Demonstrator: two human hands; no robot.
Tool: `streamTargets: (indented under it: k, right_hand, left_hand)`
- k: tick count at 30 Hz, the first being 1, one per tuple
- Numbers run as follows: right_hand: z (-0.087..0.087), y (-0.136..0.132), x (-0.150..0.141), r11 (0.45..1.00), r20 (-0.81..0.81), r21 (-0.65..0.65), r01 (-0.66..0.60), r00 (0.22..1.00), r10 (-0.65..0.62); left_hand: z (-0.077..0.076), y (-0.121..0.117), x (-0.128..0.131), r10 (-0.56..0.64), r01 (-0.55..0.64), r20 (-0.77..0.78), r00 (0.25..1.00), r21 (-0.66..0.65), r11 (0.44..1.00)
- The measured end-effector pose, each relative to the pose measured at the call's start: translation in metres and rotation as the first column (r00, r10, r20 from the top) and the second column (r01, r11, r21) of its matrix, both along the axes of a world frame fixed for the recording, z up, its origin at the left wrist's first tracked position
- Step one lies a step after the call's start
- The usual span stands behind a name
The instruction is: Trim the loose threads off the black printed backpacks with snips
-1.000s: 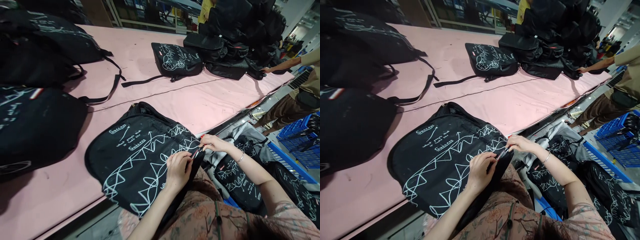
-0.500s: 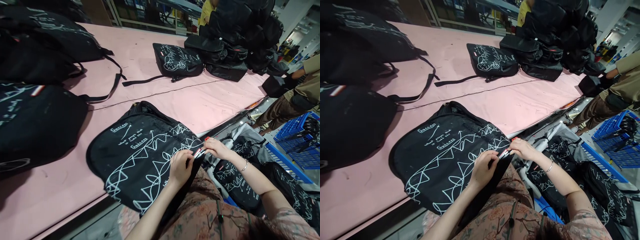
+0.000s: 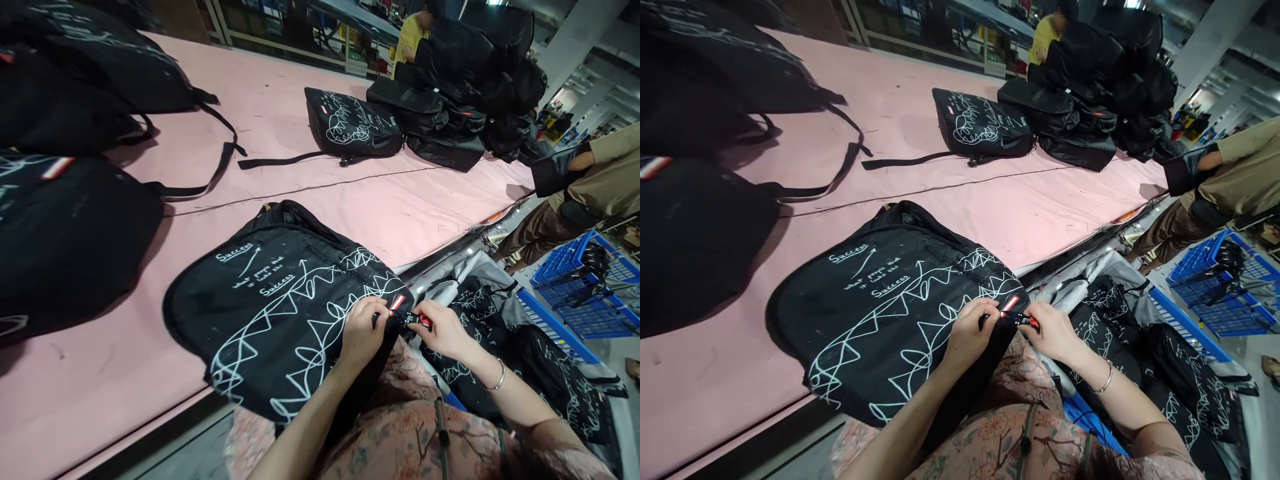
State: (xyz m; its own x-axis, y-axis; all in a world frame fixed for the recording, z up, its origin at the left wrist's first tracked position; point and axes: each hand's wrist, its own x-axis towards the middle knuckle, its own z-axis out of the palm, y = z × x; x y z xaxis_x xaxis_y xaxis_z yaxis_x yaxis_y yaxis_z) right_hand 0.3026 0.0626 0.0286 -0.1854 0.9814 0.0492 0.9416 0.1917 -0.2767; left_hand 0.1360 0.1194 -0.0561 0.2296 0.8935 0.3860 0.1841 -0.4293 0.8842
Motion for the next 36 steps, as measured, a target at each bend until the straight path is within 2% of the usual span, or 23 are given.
streamTargets:
  k: [5,9,13,16,18,20,22,24,26,27,30,32,34,36]
  right_hand:
    - [-0.008,-0.011,-0.026,0.996,0.227,0.027,0.089,0.969,-0.093]
    - [-0.022,-0.014,-0.038,0.991,0.326,0.090,0.101,0.937,-0.125]
    - [-0.023,-0.013,-0.041,0.992,0.329,0.105,0.074,0.939,-0.105]
    - [-0.015,-0.006,-0.033,0.995,0.185,0.060,0.082,0.978,-0.091]
    - [-0.009,0.003,-0.020,0.989,0.022,0.039,0.140,0.990,-0.141]
    - [-0.008,0.016,0.000,0.974,-0.119,0.021,0.224,0.968,-0.220]
    - [-0.010,0.032,0.022,0.966,-0.224,-0.044,0.255,0.940,-0.259]
    - [-0.014,0.047,0.043,0.970,-0.340,-0.140,0.200,0.910,-0.237]
    - [-0.016,0.059,0.058,0.965,-0.434,-0.234,0.123,0.875,-0.216]
    - [-0.016,0.064,0.062,0.954,-0.463,-0.288,0.084,0.860,-0.216]
    - [-0.016,0.073,0.068,0.898,-0.517,-0.439,-0.009,0.820,-0.245]
    - [-0.017,0.076,0.067,0.870,-0.551,-0.492,-0.035,0.786,-0.280]
    - [-0.022,0.078,0.063,0.853,-0.574,-0.520,-0.049,0.759,-0.306]
    - [-0.031,0.077,0.058,0.836,-0.605,-0.541,-0.086,0.730,-0.317]
  left_hand:
    - [0.003,-0.005,0.001,0.070,-0.064,-0.076,0.995,0.073,0.995]
    - [0.008,-0.010,0.002,0.129,-0.110,-0.129,0.983,0.143,0.983]
    - [0.009,-0.011,0.002,0.150,-0.133,-0.120,0.981,0.141,0.981]
    - [0.013,-0.012,-0.003,0.144,-0.141,-0.034,0.989,0.068,0.988]
    - [0.020,-0.015,-0.009,0.079,-0.080,0.059,0.995,0.026,0.996]
    - [0.030,-0.022,-0.014,-0.077,0.072,0.110,0.991,0.048,0.996]
    - [0.038,-0.030,-0.017,-0.271,0.259,0.064,0.961,0.148,0.955]
    - [0.040,-0.038,-0.017,-0.363,0.374,-0.092,0.927,0.263,0.889]
    - [0.034,-0.044,-0.017,-0.317,0.402,-0.285,0.904,0.319,0.858]
    - [0.028,-0.047,-0.018,-0.259,0.386,-0.375,0.890,0.317,0.866]
    - [0.001,-0.053,-0.019,-0.022,0.209,-0.560,0.828,0.272,0.939]
    - [-0.018,-0.057,-0.022,0.130,0.069,-0.636,0.761,0.278,0.958]
    - [-0.033,-0.060,-0.027,0.191,0.045,-0.676,0.712,0.316,0.948]
    - [-0.040,-0.061,-0.036,0.185,0.087,-0.699,0.691,0.334,0.939]
